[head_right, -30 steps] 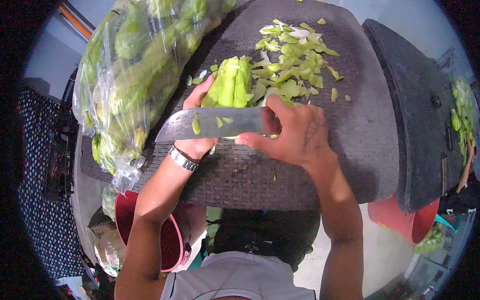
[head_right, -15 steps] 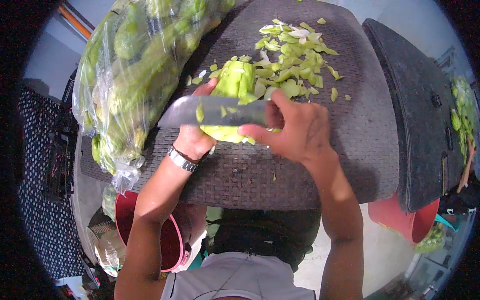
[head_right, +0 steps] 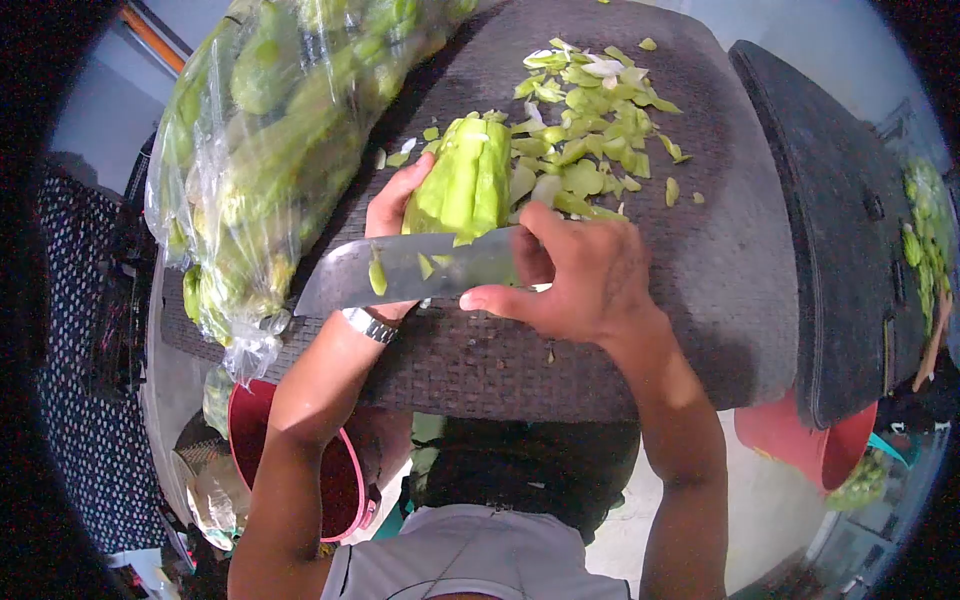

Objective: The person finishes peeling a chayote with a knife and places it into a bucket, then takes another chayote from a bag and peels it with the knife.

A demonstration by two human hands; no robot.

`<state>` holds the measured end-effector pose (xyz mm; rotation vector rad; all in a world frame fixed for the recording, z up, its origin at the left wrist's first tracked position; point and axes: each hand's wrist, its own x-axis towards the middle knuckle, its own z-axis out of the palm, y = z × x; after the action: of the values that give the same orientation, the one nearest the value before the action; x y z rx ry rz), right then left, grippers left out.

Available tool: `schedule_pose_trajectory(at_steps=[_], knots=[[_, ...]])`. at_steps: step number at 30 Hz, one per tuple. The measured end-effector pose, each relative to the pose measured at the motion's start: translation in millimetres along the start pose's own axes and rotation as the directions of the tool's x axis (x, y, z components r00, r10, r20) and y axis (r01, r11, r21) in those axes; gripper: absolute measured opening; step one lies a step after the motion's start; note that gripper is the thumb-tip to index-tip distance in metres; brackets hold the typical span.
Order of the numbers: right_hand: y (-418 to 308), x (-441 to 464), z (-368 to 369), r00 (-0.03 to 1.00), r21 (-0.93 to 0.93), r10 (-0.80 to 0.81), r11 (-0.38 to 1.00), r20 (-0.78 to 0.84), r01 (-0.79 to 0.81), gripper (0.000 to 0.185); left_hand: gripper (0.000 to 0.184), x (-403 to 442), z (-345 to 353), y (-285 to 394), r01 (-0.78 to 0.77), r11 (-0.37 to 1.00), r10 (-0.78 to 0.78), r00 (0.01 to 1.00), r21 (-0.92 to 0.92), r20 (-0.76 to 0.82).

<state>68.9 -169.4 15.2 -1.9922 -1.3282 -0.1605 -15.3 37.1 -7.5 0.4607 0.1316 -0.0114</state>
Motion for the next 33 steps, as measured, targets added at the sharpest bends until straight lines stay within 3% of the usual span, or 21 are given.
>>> schedule_pose_trajectory(at_steps=[10, 13, 20, 22, 23, 26, 29, 32, 33], knots=[[0.6, -1.3, -0.9, 0.999, 0.071, 0.032, 0.997, -0.025, -0.030, 0.066, 0.052, -0.7, 2.3, 0.7, 0.062, 0.997, -0.062, 0.998, -0.051, -0.013], [1.6, -0.4, 0.5, 1.000, 0.052, 0.015, 0.999, -0.027, -0.013, 0.065, 0.053, 0.3, -3.7, -0.3, 0.078, 0.994, -0.072, 0.994, -0.073, 0.085], [6.9, -0.1, 1.8, 0.996, -0.014, 0.066, 0.998, -0.051, -0.067, 0.064, 0.044, -1.9, -4.0, -4.7, -0.028, 0.995, 0.038, 0.994, 0.100, -0.098], [9.1, 2.9, -7.8, 0.988, -0.018, 0.155, 0.988, -0.017, -0.155, 0.064, 0.039, -3.6, -9.0, -16.8, -0.095, 0.987, 0.118, 0.975, 0.127, -0.189], [9.4, 3.5, -11.2, 0.980, -0.022, 0.198, 0.980, 0.000, -0.198, 0.064, 0.035, -3.1, -10.5, -18.6, -0.088, 0.992, 0.101, 0.983, 0.092, -0.153], [10.5, -0.4, -5.7, 0.995, 0.029, 0.103, 0.994, -0.007, -0.103, 0.064, 0.059, 6.2, -19.7, -13.9, 0.040, 0.984, -0.031, 0.998, 0.176, -0.056], [7.9, -1.0, 0.2, 0.995, -0.009, 0.079, 0.997, -0.068, -0.080, 0.063, 0.061, 2.8, -21.5, -10.3, 0.056, 0.975, -0.044, 0.997, 0.216, -0.062], [14.2, 2.7, -16.6, 0.965, -0.128, 0.216, 0.964, -0.147, -0.235, 0.059, 0.042, -7.3, -8.3, -14.1, -0.049, 0.994, 0.056, 0.996, 0.093, -0.068], [23.7, 3.3, -17.6, 0.959, -0.163, 0.189, 0.960, -0.211, -0.226, 0.058, 0.045, -6.3, -9.2, -11.2, -0.021, 0.995, 0.030, 0.996, 0.100, -0.087]])
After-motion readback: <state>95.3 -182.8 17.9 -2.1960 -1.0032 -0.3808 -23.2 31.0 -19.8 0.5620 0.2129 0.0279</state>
